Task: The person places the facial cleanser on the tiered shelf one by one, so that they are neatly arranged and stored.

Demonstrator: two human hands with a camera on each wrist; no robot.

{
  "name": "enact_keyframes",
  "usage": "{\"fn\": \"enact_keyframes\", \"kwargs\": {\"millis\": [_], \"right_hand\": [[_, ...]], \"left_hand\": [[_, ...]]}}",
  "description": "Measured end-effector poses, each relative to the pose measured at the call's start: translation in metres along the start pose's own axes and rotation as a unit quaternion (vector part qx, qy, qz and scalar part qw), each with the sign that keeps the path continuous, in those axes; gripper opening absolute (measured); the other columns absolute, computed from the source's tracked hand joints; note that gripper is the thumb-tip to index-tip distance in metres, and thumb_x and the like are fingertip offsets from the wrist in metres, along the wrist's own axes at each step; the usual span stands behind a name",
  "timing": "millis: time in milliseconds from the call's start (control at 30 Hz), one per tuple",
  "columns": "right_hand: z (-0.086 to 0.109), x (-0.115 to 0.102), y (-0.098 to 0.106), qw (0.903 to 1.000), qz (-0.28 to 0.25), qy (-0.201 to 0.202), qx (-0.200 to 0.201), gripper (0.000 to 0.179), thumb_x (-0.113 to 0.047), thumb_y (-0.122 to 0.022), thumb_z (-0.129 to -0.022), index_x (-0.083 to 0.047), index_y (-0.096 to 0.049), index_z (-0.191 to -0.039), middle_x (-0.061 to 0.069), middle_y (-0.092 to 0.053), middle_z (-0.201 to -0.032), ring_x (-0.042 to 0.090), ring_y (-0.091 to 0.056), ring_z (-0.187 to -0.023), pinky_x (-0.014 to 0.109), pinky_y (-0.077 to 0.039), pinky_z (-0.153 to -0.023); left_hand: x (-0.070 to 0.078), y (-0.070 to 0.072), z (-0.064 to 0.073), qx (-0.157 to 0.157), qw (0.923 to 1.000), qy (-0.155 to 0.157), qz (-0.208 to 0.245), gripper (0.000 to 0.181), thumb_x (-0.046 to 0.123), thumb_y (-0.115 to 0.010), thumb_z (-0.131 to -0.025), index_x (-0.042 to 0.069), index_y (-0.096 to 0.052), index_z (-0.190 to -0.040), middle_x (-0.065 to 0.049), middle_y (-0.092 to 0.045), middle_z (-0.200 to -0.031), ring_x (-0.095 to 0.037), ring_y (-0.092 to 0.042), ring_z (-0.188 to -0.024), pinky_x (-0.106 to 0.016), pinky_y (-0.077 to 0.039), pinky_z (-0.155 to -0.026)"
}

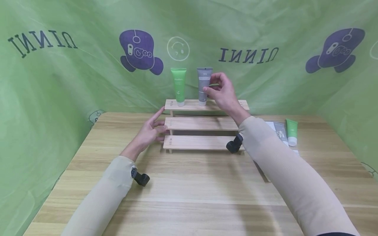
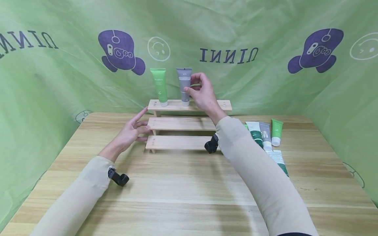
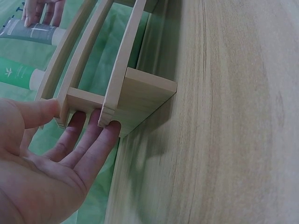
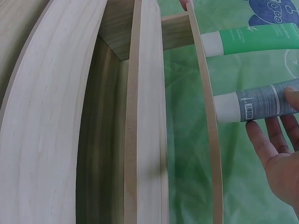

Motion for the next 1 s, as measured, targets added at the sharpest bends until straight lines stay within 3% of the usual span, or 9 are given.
{"fn": "enact_keyframes", "kwargs": {"millis": [400, 700, 1000], "right_hand": [[0.006, 0.002, 0.011, 0.9998, 0.018, -0.001, -0.002, 0.045, 0.000, -0.069, -0.092, -0.005, -0.048, -0.132, 0.012, -0.057, -0.129, 0.026, -0.059, -0.116, 0.033, -0.053, -0.098], [0.019, 0.007, 0.029, 0.9996, -0.016, -0.024, -0.007, 0.045, -0.003, -0.068, -0.094, 0.002, -0.050, -0.135, 0.017, -0.059, -0.127, 0.034, -0.058, -0.117, 0.044, -0.056, -0.096], [0.040, 0.009, 0.052, 0.9959, -0.071, -0.055, -0.008, 0.047, -0.001, -0.067, -0.095, 0.008, -0.049, -0.136, 0.017, -0.063, -0.119, 0.028, -0.065, -0.103, 0.047, -0.057, -0.091]], "left_hand": [[-0.001, -0.005, -0.003, -0.002, 1.0000, 0.001, -0.004, 0.083, -0.004, -0.051, -0.099, 0.043, -0.018, -0.160, -0.025, -0.042, -0.144, -0.041, -0.058, -0.119, -0.051, -0.058, -0.091], [-0.001, -0.005, -0.003, -0.003, 1.0000, 0.008, 0.001, 0.083, -0.003, -0.051, -0.099, 0.048, -0.021, -0.157, -0.024, -0.042, -0.144, -0.041, -0.056, -0.121, -0.052, -0.056, -0.093], [0.001, -0.002, -0.001, 0.000, 0.9999, 0.008, -0.007, 0.084, -0.003, -0.052, -0.099, 0.046, -0.018, -0.158, -0.025, -0.039, -0.146, -0.042, -0.053, -0.124, -0.053, -0.056, -0.094]]}}
Point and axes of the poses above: each hand's wrist, its own z-axis away from the middle knuckle, its own y-axis out of the back of the hand, x = y × z, the point moved 3 cm from there along -z, towards the middle knuckle
